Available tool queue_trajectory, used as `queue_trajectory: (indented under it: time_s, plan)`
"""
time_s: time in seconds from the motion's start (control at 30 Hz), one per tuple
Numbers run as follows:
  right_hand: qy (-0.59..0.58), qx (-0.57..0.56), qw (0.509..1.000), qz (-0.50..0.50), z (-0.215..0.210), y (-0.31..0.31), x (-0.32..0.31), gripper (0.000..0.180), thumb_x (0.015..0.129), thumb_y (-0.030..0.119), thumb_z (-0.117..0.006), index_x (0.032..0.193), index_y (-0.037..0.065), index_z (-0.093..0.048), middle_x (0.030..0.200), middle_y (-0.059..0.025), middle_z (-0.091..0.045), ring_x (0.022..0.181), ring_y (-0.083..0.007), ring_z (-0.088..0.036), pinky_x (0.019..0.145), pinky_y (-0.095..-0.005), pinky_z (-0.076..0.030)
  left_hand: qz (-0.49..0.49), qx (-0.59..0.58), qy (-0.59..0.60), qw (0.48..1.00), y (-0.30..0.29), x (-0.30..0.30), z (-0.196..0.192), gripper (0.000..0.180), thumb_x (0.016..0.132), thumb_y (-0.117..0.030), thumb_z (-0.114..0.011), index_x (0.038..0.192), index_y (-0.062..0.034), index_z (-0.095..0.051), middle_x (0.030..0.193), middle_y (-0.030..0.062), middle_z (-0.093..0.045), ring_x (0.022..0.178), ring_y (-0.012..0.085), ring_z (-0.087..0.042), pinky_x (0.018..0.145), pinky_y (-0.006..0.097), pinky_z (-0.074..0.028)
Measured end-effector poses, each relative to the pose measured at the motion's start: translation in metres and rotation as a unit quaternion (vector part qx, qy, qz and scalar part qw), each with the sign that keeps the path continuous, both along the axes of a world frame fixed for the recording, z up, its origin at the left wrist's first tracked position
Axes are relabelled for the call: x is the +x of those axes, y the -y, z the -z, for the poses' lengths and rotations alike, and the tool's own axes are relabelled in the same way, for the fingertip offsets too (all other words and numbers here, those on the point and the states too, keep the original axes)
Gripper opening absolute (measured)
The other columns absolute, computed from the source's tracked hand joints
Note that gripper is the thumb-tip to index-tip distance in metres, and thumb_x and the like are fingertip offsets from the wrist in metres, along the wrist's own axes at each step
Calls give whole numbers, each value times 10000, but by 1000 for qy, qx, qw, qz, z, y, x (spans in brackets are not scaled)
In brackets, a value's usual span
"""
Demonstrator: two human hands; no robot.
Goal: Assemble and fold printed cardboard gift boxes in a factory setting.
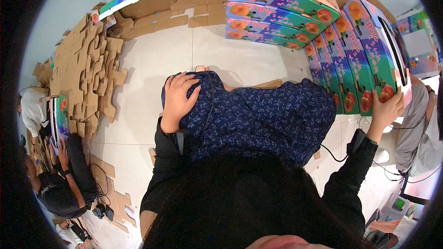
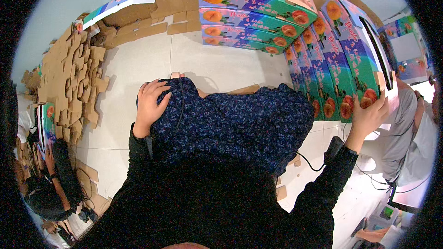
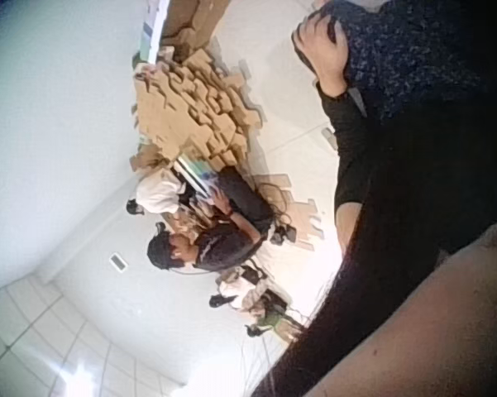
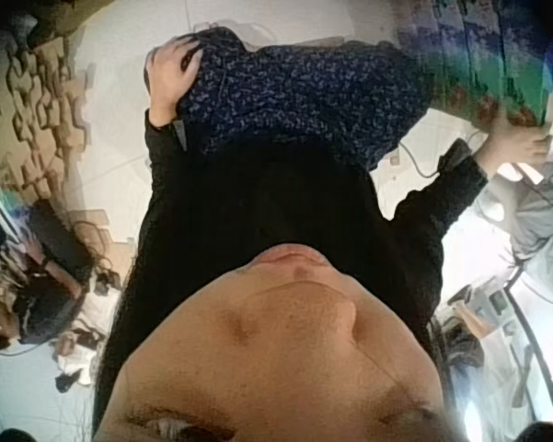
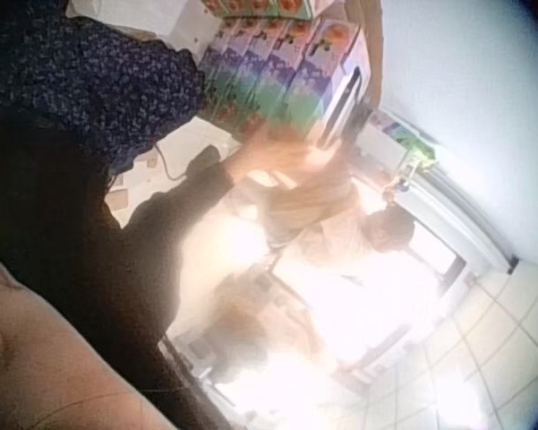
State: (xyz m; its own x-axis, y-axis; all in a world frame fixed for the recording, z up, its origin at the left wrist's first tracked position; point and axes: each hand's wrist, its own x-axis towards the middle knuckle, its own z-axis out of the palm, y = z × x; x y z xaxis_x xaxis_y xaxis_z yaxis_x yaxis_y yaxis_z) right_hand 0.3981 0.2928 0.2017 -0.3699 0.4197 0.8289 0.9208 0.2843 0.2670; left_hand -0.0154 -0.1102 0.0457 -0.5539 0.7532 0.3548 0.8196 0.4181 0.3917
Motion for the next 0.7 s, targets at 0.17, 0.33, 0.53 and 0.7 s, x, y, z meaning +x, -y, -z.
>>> queue_trajectory:
  time_s: [0.17, 0.33, 0.53, 0.7]
  plan:
    - [3, 6, 1000, 0, -1, -1, 0, 896, 612, 433, -868, 1338, 71, -488, 1259, -197, -540, 1165, -392, -508, 983, -475, -433, -2, 10, -7, 1000, -1, -1, 1, 248, 840, -267, -656, 1024, -111, -715, 1160, 74, -658, 1225, 291, -526, 1081, 502, -295]
    - [0, 9, 1000, -3, 1, -7, 3, 857, 620, 438, -862, 1307, 65, -510, 1239, -194, -551, 1156, -385, -512, 974, -474, -438, -4, 8, -6, 1000, -1, -1, 1, 242, 837, -267, -661, 1015, -114, -718, 1159, 70, -659, 1227, 286, -525, 1082, 500, -294]
    - [-2, 15, 1000, 14, 3, -10, 4, 832, 625, 452, -855, 1287, 73, -525, 1233, -182, -556, 1169, -381, -501, 994, -484, -414, -7, 9, -2, 1000, -1, -2, 2, 241, 837, -265, -660, 1016, -115, -719, 1160, 70, -661, 1230, 288, -522, 1086, 503, -291]
    - [-2, 9, 1000, 7, 2, -11, 3, 825, 626, 452, -855, 1281, 71, -529, 1231, -179, -557, 1174, -377, -496, 1004, -491, -403, -9, 7, -4, 1000, -1, -2, 0, 246, 839, -268, -657, 1021, -114, -720, 1164, 72, -660, 1234, 292, -520, 1086, 503, -289]
